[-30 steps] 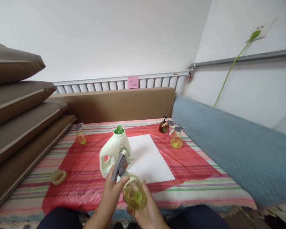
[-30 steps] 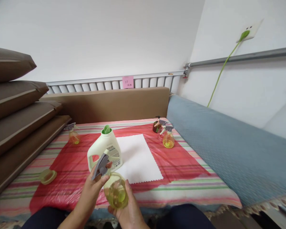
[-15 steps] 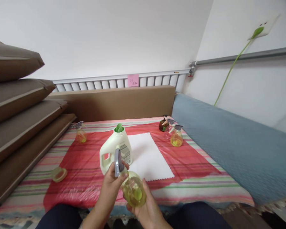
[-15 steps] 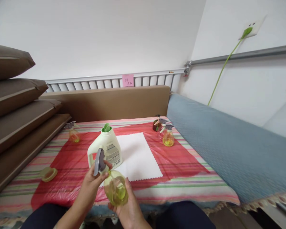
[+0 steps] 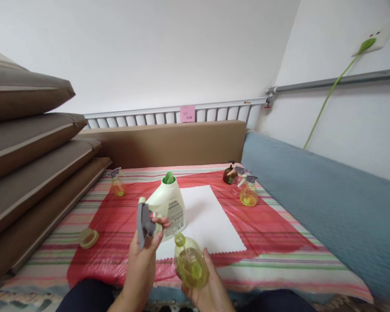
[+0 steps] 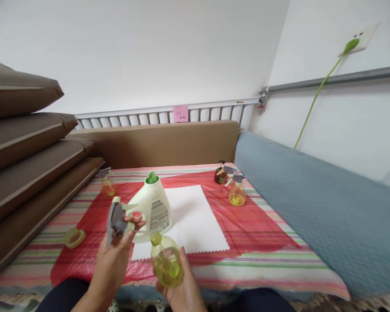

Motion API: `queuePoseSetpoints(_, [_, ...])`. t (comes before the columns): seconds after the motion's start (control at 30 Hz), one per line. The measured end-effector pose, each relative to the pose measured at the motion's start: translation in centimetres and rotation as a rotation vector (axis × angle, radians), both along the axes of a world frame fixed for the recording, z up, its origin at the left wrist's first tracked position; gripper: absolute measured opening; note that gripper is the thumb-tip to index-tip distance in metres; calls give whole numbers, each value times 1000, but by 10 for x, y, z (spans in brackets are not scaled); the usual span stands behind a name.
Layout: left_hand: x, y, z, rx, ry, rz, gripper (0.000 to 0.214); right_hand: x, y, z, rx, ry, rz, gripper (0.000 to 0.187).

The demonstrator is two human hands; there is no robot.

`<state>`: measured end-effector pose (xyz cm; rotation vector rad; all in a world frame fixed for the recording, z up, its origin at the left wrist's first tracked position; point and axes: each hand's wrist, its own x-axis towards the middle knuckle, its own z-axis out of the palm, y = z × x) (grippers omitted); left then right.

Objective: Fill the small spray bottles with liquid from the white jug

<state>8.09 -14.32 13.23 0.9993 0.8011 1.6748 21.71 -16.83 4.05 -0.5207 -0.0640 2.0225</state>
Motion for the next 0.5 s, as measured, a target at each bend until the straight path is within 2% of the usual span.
queuePoseSetpoints(0.03, [-1, 0, 0, 13, 23, -8, 27, 0, 0, -1, -2, 0, 4, 46])
queuePoseSetpoints(0.17, [-5, 4, 2, -48, 197, -185, 23, 3, 2, -1, -1, 10, 4, 45])
queuePoseSetpoints(0.27, [-5, 9, 3, -4, 165, -130, 22, 4, 2, 3, -33, 18, 24, 46])
queuePoseSetpoints(0.4, [-4, 17, 6, -52, 136, -185, 22, 8, 4, 5, -82, 25, 50, 45])
queuePoseSetpoints(0.5, [-11, 29, 10, -44, -63, -62, 21, 11, 8, -2, -101, 36, 82, 43])
